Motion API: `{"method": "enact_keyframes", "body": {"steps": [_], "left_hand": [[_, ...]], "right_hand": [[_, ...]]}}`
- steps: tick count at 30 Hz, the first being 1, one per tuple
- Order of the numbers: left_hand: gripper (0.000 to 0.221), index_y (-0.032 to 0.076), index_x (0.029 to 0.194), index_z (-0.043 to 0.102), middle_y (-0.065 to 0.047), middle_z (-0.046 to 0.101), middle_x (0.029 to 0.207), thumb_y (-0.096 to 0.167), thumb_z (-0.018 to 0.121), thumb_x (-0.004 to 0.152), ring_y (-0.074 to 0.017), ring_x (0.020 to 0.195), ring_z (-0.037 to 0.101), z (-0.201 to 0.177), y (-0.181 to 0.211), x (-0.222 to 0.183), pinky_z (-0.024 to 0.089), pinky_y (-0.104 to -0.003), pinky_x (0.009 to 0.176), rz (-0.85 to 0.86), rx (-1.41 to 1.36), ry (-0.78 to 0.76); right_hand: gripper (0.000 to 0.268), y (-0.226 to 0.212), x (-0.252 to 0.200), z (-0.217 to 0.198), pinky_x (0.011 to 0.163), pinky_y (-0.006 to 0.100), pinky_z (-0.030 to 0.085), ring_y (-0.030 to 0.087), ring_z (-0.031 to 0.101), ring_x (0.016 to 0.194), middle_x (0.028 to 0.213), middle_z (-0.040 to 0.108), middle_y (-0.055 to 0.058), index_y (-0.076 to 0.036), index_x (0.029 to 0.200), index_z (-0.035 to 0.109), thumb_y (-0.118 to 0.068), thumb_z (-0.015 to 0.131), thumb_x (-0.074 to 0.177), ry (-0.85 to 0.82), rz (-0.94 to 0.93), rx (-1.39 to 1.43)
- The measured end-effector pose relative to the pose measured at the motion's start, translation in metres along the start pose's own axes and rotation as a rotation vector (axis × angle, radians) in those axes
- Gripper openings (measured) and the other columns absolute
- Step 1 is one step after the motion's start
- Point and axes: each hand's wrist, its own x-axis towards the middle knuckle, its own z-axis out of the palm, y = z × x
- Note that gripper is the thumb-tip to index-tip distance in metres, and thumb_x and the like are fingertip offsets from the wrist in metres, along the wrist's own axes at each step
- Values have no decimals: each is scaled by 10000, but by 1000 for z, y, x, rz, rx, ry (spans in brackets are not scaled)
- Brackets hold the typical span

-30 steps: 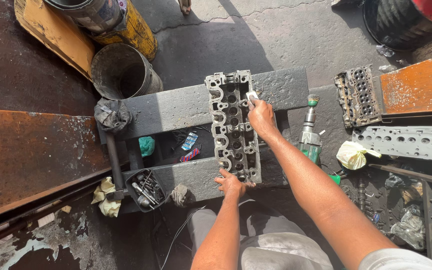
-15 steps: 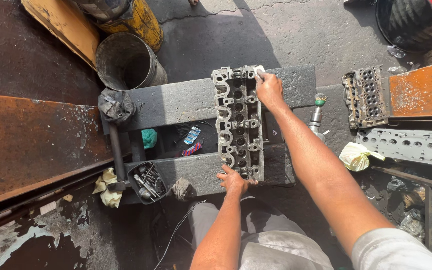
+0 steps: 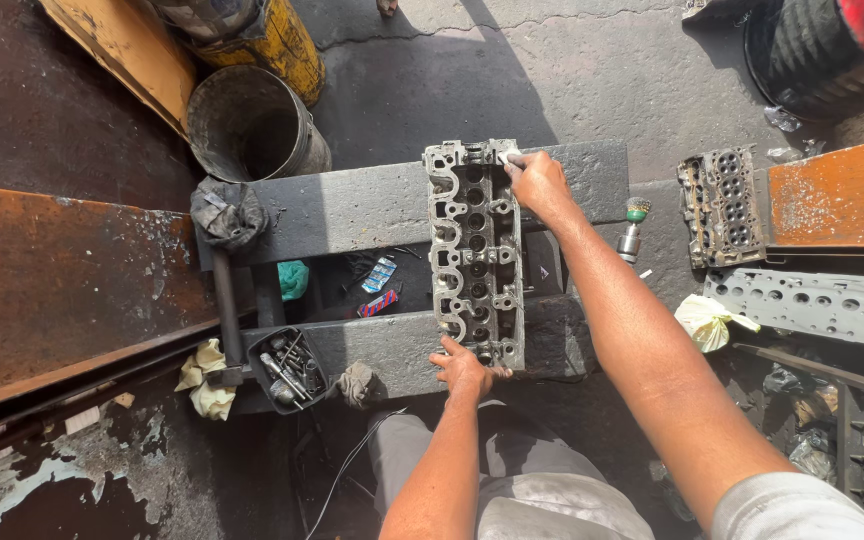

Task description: The person cleans an engine cylinder head by hand using a small brush and cloth, and then uses a power drill with a circular wire brush attachment to scrub the surfaces of the metal component.

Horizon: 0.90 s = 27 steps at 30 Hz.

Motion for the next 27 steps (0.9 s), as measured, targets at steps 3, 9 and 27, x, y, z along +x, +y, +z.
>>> {"method": "enact_keyframes", "body": {"steps": [3,9,27], "left_hand": [[1455,228,1608,-84,-208,-38,1676,327,1010,654,-400,1526,220,5,-8,-2,353,-656,1164,-27,29,-29],[1447,227,1618,-71,-189,61,1646,310,999,647,-395,1483,304,8,-11,-2,396,-624,1149,-29,11,-6],[1452,178,1607,-10,-263,19,1659,357,1029,609,-482,1485,275,15,-13,1,450,-559,1138,12,32,37]], "right_hand": [[351,2,-1,3,1032,435,523,333,693,1160,1197,733,186,-139,1293,712,-298,653,985,47,-79,86],[339,10,6,5,1030,445,519,342,682,1176,1231,723,176,-143,1275,721,-311,665,986,77,-155,61],[337,-14,12,-15,1008,424,553,321,725,1122,1213,728,188,-166,1288,717,-339,652,1007,-2,-51,89]]}}
